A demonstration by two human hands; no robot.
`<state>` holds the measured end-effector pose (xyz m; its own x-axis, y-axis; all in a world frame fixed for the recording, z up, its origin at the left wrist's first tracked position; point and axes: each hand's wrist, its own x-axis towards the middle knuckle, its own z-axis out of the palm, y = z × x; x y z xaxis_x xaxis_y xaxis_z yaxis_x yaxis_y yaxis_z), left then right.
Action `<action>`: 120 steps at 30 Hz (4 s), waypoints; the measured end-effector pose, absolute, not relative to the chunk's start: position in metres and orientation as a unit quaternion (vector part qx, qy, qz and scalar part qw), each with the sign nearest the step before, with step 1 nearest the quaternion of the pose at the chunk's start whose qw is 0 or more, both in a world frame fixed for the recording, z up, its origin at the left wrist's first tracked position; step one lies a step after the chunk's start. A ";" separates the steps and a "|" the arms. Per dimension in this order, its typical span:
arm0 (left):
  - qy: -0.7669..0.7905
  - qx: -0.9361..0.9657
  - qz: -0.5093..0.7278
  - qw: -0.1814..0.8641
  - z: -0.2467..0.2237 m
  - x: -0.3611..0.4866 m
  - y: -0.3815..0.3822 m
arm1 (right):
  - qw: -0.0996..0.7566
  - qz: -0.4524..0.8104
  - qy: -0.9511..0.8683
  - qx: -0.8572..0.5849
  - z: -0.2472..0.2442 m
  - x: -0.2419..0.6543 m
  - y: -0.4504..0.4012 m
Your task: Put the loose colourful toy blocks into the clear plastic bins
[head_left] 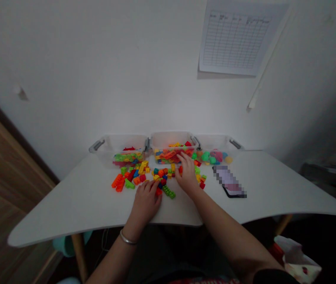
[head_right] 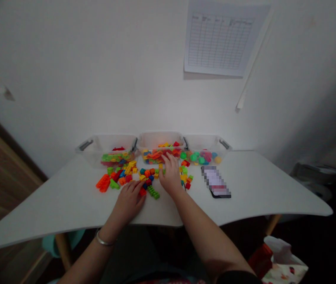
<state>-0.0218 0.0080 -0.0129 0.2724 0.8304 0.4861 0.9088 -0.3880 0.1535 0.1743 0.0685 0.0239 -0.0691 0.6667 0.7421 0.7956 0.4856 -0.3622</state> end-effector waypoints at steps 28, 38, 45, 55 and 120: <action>-0.546 -0.795 -0.249 0.083 -0.014 -0.022 0.010 | 0.346 0.056 -0.815 -0.461 -0.003 0.166 0.053; -0.545 -0.795 -0.251 0.086 -0.015 -0.022 0.011 | 0.307 -0.028 -0.784 -0.538 0.002 0.164 0.056; -0.542 -0.794 -0.262 0.085 -0.014 -0.022 0.010 | 0.289 -0.048 -0.790 -0.538 0.008 0.162 0.044; -0.542 -0.795 -0.260 0.088 -0.016 -0.022 0.010 | 0.268 0.015 -0.793 -0.547 0.005 0.164 0.049; -0.546 -0.795 -0.254 0.072 -0.014 -0.022 0.010 | 0.340 0.031 -0.837 -0.427 0.003 0.164 0.051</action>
